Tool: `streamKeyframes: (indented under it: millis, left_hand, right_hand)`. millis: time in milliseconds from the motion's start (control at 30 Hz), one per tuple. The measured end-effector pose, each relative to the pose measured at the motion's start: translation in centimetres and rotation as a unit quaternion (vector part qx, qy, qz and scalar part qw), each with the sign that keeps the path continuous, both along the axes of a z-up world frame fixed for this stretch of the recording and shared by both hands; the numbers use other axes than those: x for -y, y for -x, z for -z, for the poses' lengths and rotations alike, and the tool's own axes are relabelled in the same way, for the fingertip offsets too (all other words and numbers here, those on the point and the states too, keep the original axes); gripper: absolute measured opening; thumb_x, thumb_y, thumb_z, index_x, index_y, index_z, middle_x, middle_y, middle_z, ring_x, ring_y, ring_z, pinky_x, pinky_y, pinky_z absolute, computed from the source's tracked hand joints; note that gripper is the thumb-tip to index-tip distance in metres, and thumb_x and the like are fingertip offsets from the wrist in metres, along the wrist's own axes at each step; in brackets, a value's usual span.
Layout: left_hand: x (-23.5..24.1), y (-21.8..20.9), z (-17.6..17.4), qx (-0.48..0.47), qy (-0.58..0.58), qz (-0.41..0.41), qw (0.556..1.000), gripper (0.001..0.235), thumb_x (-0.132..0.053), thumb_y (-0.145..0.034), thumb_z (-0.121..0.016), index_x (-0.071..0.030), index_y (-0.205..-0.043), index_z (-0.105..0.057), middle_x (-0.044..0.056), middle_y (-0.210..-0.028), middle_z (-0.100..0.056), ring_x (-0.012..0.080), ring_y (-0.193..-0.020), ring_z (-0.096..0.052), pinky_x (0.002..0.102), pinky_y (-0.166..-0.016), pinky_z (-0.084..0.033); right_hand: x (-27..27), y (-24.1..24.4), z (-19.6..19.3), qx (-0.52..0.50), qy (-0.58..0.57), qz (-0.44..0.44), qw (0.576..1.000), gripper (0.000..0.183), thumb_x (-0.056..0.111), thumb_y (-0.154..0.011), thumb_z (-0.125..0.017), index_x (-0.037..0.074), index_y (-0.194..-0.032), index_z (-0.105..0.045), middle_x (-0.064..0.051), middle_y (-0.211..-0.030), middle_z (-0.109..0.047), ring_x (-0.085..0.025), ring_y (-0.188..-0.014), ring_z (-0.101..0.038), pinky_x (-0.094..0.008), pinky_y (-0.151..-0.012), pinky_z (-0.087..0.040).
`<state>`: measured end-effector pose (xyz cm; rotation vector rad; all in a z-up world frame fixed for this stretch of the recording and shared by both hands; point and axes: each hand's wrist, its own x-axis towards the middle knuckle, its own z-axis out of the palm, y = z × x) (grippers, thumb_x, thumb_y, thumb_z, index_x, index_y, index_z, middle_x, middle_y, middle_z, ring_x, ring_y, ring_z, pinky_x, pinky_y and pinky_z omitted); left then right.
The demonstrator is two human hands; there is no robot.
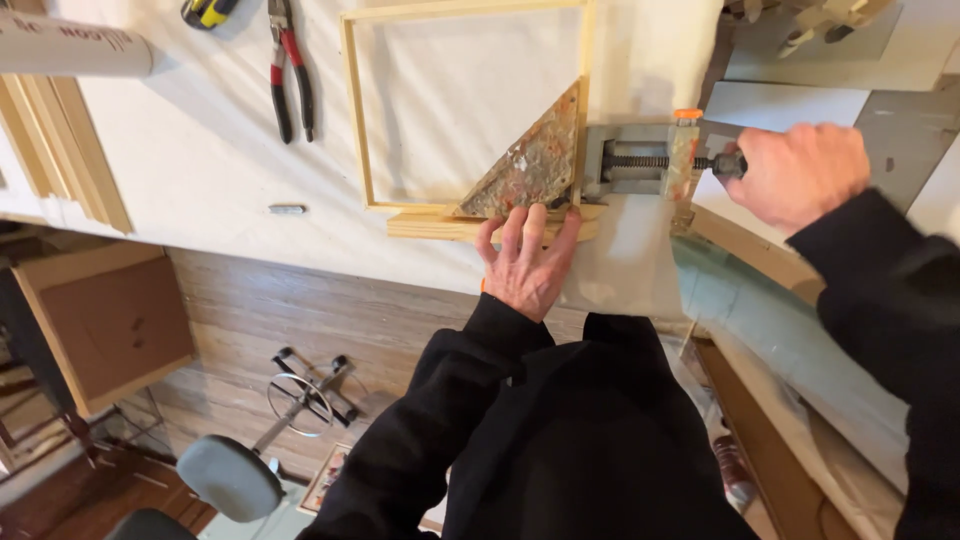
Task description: The person applies wood glue to the end of a wooden strip, then fits the glued strip into a corner of a picture frame held in a corner clamp on the workbench. They tighten the clamp screw, align the mitered joint against a triangular guide, and press the pieces together while adjusting the frame.
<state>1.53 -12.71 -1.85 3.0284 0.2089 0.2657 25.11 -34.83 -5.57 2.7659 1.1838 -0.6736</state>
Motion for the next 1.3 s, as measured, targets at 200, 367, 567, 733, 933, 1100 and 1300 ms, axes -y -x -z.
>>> streamKeyframes:
  millis: [200, 367, 567, 733, 933, 1100, 1300]
  left_hand:
    - [-0.4, 0.1, -0.2, 0.01, 0.011, 0.016, 1.0, 0.041, -0.023, -0.091, -0.076, -0.024, -0.131, -0.067, 0.009, -0.135, -0.05, 0.0281, -0.128, -0.05, 0.053, -0.109, -0.036]
    - [-4.2, 0.6, -3.9, -0.016, 0.122, 0.062, 0.99, 0.05, -0.028, -0.091, -0.074, -0.014, -0.139, -0.064, 0.013, -0.136, -0.052, 0.0308, -0.127, -0.051, 0.056, -0.108, -0.038]
    - [-11.3, 1.8, -3.5, -0.008, 0.189, 0.147, 0.971, 0.04, -0.016, -0.098, -0.067, -0.009, -0.137, -0.065, 0.006, -0.145, -0.056, 0.0248, -0.132, -0.058, 0.049, -0.11, -0.044]
    - [-12.9, 2.1, -3.2, -0.014, 0.175, 0.2, 0.964, 0.043, -0.012, -0.094, -0.06, -0.011, -0.137, -0.067, 0.004, -0.149, -0.056, 0.0186, -0.129, -0.06, 0.047, -0.104, -0.042]
    - [-13.0, 1.8, -2.6, 0.013, 0.122, 0.219, 0.968, 0.035, -0.013, -0.101, -0.062, -0.013, -0.135, -0.068, 0.0, -0.146, -0.058, 0.0151, -0.126, -0.061, 0.043, -0.102, -0.042]
    - [-13.2, 0.7, -2.3, 0.041, 0.138, 0.235, 0.961, 0.031, -0.01, -0.101, -0.067, -0.013, -0.132, -0.069, -0.001, -0.144, -0.059, 0.0144, -0.12, -0.061, 0.043, -0.099, -0.04]
    - [-15.9, -0.4, -5.3, -0.004, 0.24, 0.282, 0.929, 0.039, -0.016, -0.096, -0.074, -0.008, -0.133, -0.067, 0.003, -0.138, -0.06, 0.0175, -0.122, -0.062, 0.043, -0.103, -0.042]
  right_hand:
    - [-0.6, 0.1, -3.5, -0.073, -0.008, 0.03, 0.997, 0.039, 0.044, -0.087, -0.076, 0.013, -0.109, -0.074, -0.015, -0.067, -0.068, -0.037, -0.065, -0.068, -0.048, -0.062, -0.053]
    - [-1.8, 11.5, -11.8, 0.032, -0.362, 0.227, 0.903, 0.029, 0.027, -0.103, -0.071, 0.002, -0.116, -0.063, -0.011, -0.103, -0.071, -0.026, -0.096, -0.07, -0.039, -0.089, -0.056]
    - [-8.3, 32.6, -3.5, -0.425, -0.442, 0.48, 0.627, 0.048, 0.038, -0.108, -0.037, 0.0, -0.12, -0.064, -0.006, -0.102, -0.075, -0.018, -0.093, -0.068, -0.031, -0.086, -0.054]
    - [-11.2, 44.0, 4.3, -0.565, -0.609, 0.527, 0.178, 0.063, 0.039, -0.129, -0.04, -0.015, -0.115, -0.067, -0.001, -0.072, -0.067, -0.006, -0.058, -0.058, -0.019, -0.051, -0.046]
    - [-14.6, 42.0, 0.4, -0.229, -0.351, 0.643, 0.641, 0.037, 0.037, -0.105, -0.062, 0.001, -0.099, -0.065, -0.001, -0.061, -0.057, -0.01, -0.052, -0.047, -0.025, -0.047, -0.039]
    - [-16.6, 40.9, -0.9, 0.094, -0.181, 0.576, 0.791, 0.036, 0.024, -0.091, -0.087, 0.007, -0.118, -0.07, -0.006, -0.083, -0.063, -0.027, -0.086, -0.06, -0.042, -0.092, -0.048]
    - [-18.4, 33.3, -8.9, 0.087, -0.252, 0.544, 0.795, 0.071, 0.024, -0.084, -0.089, 0.004, -0.142, -0.054, -0.015, -0.14, -0.057, -0.035, -0.133, -0.053, -0.048, -0.114, -0.04]
